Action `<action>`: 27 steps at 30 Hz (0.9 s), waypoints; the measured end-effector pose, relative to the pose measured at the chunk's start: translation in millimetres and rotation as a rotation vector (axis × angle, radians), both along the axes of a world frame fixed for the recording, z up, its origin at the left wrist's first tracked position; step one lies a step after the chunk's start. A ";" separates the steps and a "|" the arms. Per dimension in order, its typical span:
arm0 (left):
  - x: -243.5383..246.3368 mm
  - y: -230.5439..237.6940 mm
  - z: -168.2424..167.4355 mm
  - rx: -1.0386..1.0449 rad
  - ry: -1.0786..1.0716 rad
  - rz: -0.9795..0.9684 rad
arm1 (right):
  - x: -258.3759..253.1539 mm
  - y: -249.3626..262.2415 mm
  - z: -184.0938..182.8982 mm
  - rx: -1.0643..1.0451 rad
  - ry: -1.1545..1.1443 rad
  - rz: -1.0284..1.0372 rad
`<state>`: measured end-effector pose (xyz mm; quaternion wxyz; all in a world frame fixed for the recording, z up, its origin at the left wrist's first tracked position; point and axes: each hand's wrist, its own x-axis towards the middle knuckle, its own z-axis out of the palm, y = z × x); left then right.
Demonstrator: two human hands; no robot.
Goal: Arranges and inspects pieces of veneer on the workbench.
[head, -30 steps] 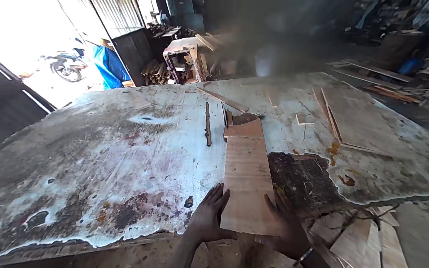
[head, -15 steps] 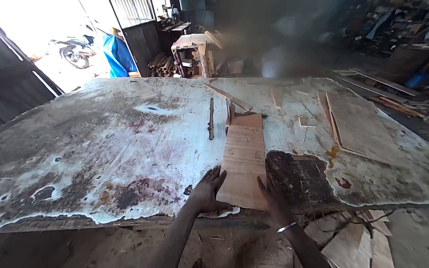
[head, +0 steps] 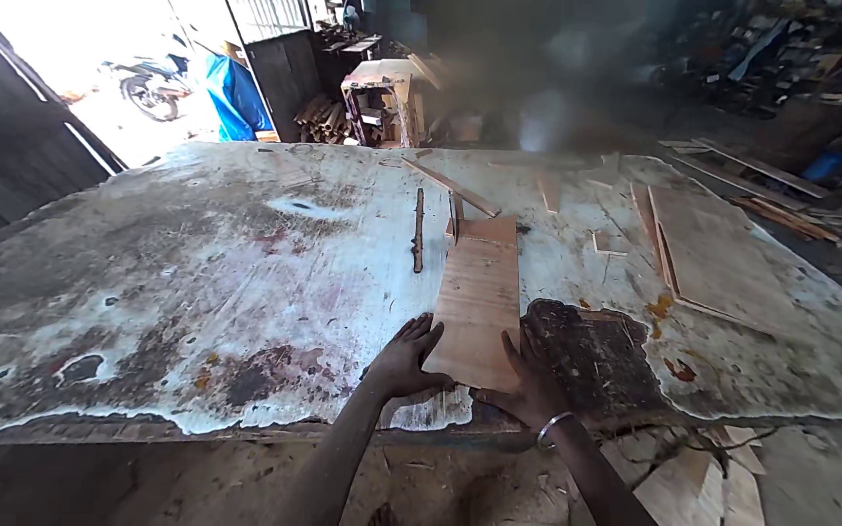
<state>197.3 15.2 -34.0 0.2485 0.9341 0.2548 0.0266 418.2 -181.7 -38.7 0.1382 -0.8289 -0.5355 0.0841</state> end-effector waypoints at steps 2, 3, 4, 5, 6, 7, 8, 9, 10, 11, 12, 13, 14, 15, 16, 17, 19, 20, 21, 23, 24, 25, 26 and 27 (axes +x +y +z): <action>0.9 1.1 -0.1 0.001 0.006 0.004 | 0.4 1.7 0.6 -0.008 -0.014 -0.006; 0.5 -0.2 -1.8 0.001 0.005 0.010 | -0.1 0.5 -0.8 -0.005 -0.014 -0.007; -1.0 -1.8 -3.0 0.003 0.002 0.014 | -1.6 -1.3 -2.3 0.006 -0.012 -0.006; -3.5 -4.3 -2.9 0.006 -0.009 0.016 | -3.6 -4.2 -4.5 0.035 -0.011 -0.003; -5.5 -8.7 -1.5 0.006 -0.020 0.016 | -4.3 -8.4 -6.8 0.088 -0.010 0.006; -7.3 -13.1 0.9 0.005 -0.028 0.016 | -4.1 -12.2 -7.9 0.145 -0.005 0.021; -8.9 -14.5 2.2 0.006 -0.035 0.018 | -4.1 -13.3 -8.4 0.184 -0.006 0.035; -8.8 -13.6 3.3 0.001 -0.034 0.021 | -3.0 -12.1 -7.5 0.177 -0.007 0.044; -7.7 -13.1 3.0 -0.016 -0.027 0.028 | -1.8 -10.6 -5.0 0.122 -0.001 0.050; -7.5 -12.7 0.5 -0.033 -0.018 0.034 | -2.0 -9.1 -3.0 0.050 0.006 0.053; -7.5 -9.8 -1.5 -0.034 -0.013 0.038 | -2.4 -5.3 -1.8 -0.002 0.000 0.051; -7.5 -5.6 -1.2 -0.030 -0.021 0.040 | -2.8 -0.8 -0.2 -0.030 -0.005 0.046; -7.5 -3.6 0.3 -0.031 -0.028 0.040 | -3.7 1.1 1.0 -0.033 -0.005 0.040; -6.9 -4.1 0.6 -0.034 -0.035 0.040 | -4.1 0.4 0.4 -0.025 -0.010 0.032; -6.2 -5.3 -0.2 -0.035 -0.043 0.044 | -4.0 -1.4 -0.6 -0.013 -0.014 0.030; -6.4 -5.8 -1.0 -0.032 -0.041 0.047 | -4.3 -2.6 -1.7 0.005 -0.019 0.031; -10.2 -8.1 -5.8 -0.021 -0.037 0.048 | -6.6 -6.8 -6.7 0.075 -0.019 0.039; -12.0 -9.7 -8.9 -0.013 -0.043 0.042 | -7.1 -9.1 -9.8 0.119 -0.012 0.041; -11.4 -8.6 -11.0 -0.002 -0.065 0.039 | -5.2 -7.7 -10.7 0.148 0.001 0.042; -7.3 -3.6 -8.2 0.001 -0.070 0.038 | -1.0 0.9 -6.7 0.075 0.022 0.037; -5.7 -2.4 -5.6 -0.007 -0.054 0.039 | -0.2 4.1 -4.5 0.028 0.034 0.031; -3.9 -0.6 -3.4 -0.015 -0.037 0.042 | 1.1 7.5 -2.8 -0.004 0.043 0.027; -3.1 0.8 -2.1 -0.022 -0.026 0.043 | 1.9 10.5 -1.8 -0.026 0.048 0.025; -2.9 1.5 -2.0 -0.025 -0.021 0.042 | 2.2 11.7 -1.7 -0.040 0.050 0.023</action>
